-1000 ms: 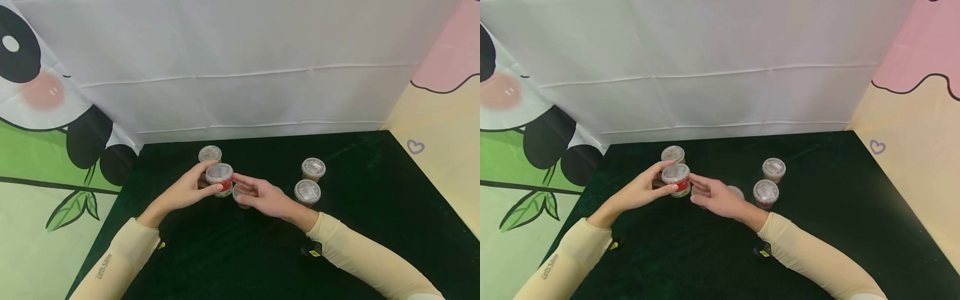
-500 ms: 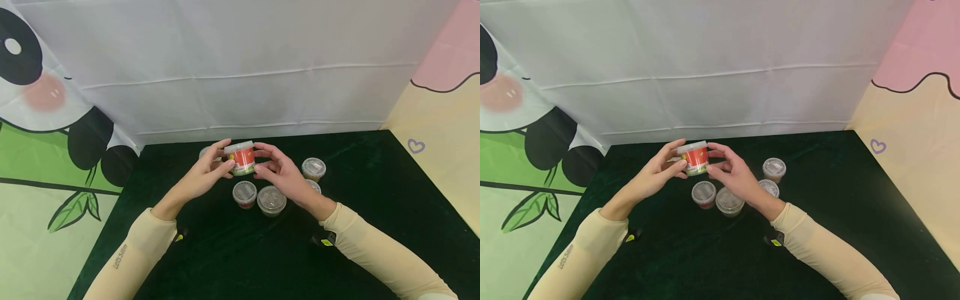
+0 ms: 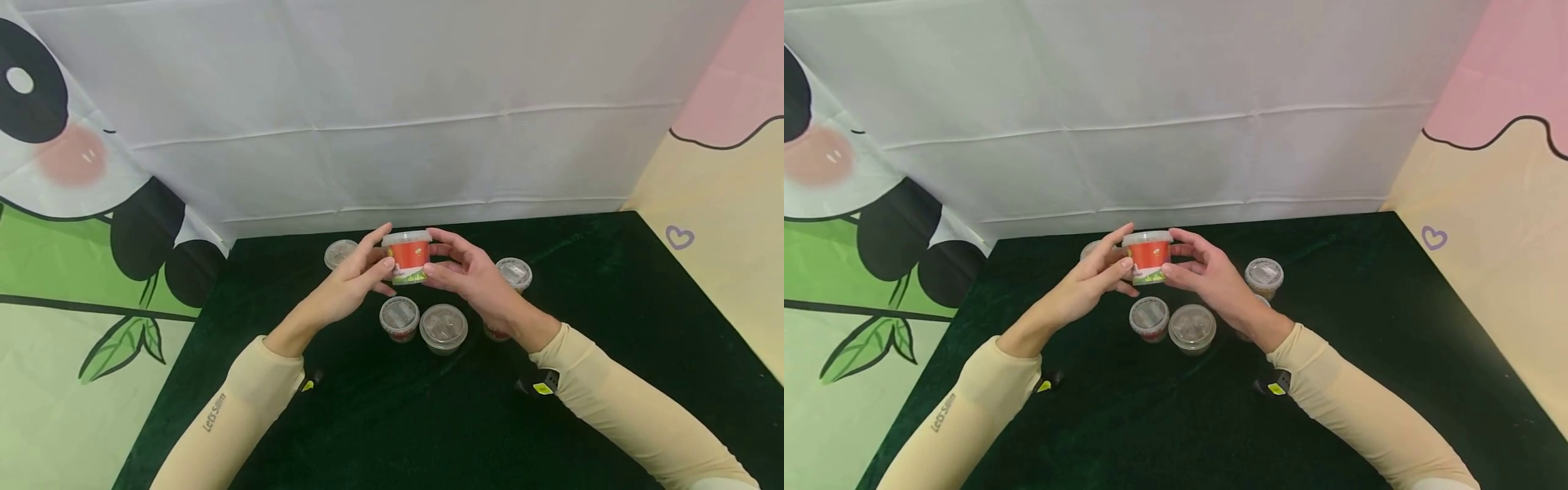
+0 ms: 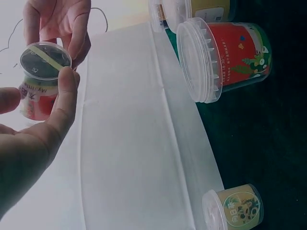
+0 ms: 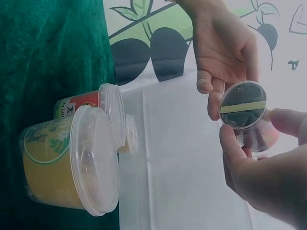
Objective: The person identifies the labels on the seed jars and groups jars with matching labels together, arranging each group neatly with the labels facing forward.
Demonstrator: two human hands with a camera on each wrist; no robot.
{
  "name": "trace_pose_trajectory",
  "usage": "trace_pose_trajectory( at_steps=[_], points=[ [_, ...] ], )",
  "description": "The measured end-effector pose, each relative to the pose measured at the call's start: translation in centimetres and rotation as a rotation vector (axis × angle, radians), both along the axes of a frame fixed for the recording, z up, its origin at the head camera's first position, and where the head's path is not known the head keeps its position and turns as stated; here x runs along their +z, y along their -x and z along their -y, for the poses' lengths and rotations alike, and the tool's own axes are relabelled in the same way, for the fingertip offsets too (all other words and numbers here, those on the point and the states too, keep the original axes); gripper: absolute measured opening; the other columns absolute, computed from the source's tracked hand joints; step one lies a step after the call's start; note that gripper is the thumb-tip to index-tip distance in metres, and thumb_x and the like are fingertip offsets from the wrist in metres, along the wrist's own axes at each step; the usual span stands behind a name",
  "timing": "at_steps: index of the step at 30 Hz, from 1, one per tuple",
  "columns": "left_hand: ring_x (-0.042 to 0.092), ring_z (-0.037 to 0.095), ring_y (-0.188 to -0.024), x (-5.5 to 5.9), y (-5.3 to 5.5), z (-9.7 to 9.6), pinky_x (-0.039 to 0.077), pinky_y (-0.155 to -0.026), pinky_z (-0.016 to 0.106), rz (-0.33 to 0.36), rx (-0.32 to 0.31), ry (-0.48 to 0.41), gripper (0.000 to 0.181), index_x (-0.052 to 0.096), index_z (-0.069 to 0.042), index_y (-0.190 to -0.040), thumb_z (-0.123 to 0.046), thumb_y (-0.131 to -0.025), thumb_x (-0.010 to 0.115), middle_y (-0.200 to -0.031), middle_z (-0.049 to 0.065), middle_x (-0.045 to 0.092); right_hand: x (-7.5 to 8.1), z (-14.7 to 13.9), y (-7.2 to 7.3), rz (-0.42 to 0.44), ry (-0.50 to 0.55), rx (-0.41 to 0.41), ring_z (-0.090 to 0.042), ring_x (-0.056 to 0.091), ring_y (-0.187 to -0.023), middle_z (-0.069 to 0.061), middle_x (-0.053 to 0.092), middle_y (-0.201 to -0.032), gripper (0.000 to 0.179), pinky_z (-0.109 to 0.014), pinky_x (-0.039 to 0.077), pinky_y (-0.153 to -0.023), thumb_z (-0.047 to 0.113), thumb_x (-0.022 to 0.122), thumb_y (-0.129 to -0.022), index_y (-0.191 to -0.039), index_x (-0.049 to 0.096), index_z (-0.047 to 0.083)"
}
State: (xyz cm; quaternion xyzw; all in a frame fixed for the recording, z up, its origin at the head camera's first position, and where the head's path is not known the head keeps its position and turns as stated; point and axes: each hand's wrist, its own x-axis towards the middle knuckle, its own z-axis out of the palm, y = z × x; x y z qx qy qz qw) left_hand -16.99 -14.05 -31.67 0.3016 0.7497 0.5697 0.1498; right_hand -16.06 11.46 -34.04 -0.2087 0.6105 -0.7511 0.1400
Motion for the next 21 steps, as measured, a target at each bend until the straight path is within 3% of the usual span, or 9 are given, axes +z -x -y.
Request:
trace_pose_trajectory(
  at_steps=[8, 13, 21],
  points=[
    [0.063, 0.032, -0.107, -0.09, 0.09, -0.31, 0.059, -0.086, 0.044, -0.048, 0.043, 0.005, 0.06, 0.019, -0.015, -0.16, -0.015, -0.108, 0.05, -0.142, 0.019, 0.041, 0.19, -0.27, 0.13, 0.014, 0.004, 0.022, -0.028, 0.051, -0.129, -0.019, 0.041, -0.147, 0.06, -0.036, 0.05, -0.102, 0.007, 0.052, -0.105, -0.16, 0.028, 0.01],
    [0.065, 0.031, -0.098, -0.28, 0.21, -0.66, 0.059, -0.083, 0.05, -0.064, 0.028, -0.016, 0.062, 0.022, -0.013, -0.159, -0.01, -0.106, 0.054, -0.139, 0.019, 0.042, 0.39, -0.31, 0.12, 0.003, -0.059, 0.011, -0.026, 0.054, -0.121, -0.018, 0.042, -0.144, 0.064, -0.033, 0.052, -0.1, 0.013, 0.057, -0.105, -0.161, 0.027, 0.014],
    [0.064, 0.033, -0.099, -0.3, -0.04, -0.9, 0.06, -0.081, 0.047, -0.078, 0.024, -0.001, 0.06, 0.023, -0.012, -0.158, -0.01, -0.106, 0.052, -0.14, 0.02, 0.039, 0.41, -0.46, 0.21, 0.032, -0.122, -0.001, -0.024, 0.057, -0.117, -0.016, 0.042, -0.142, 0.064, -0.038, 0.051, -0.101, 0.016, 0.059, -0.104, -0.161, 0.028, 0.016]
  ],
)
